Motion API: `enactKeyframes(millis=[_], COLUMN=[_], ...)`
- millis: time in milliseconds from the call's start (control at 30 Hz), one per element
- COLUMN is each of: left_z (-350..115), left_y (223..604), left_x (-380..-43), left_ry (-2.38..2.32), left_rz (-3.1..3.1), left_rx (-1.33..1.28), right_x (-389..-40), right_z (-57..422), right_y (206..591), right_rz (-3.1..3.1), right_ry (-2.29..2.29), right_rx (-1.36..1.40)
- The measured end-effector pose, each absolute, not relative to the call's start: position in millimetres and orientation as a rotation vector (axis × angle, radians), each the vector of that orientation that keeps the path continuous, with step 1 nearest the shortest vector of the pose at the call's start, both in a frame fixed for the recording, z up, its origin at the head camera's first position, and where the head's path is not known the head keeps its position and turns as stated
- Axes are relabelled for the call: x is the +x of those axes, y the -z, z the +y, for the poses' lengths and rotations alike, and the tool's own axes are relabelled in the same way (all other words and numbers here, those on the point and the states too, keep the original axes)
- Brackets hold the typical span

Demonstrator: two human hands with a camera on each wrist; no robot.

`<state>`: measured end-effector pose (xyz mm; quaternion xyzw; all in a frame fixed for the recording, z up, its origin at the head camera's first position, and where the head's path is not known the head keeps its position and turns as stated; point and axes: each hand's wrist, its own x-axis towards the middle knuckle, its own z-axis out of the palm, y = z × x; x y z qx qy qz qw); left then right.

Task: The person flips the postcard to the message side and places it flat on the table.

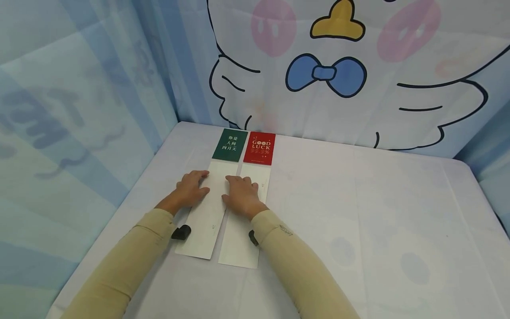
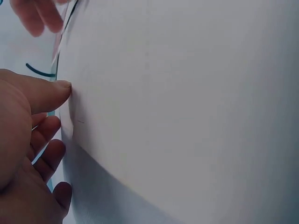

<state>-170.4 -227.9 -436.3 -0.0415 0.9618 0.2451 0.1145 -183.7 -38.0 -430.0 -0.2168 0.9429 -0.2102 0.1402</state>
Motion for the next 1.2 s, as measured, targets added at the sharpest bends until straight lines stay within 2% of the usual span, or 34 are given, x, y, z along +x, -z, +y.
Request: enactKeyframes(millis=[167, 533, 867, 1200], left_z=[-226.7, -218.2, -181.7, -157.6], left_y=[434.7, 421.0, 409.9, 409.3], left_x=[-172.9, -189.7, -235.1, -272.2], left_ry=[-0.737, -0.843, -0.701, -0.635], left_rz=[2.817, 2.881, 2.911, 2.860], left_rx=[-0.111, -0.016, 0.105, 0.227], right_x=[-187.2, -204.2, -247.3, -282.4], right_z=[-22.6, 26.1, 65.9, 69.2], right_y=[428.6, 423.0, 414.4, 417.6], right_rz=[2.742, 2.777, 2.919, 2.846], right_ry=[0.798, 0.824, 0.614, 0.547], right_rx=[-0.605, -0.575, -0.534, -0.458])
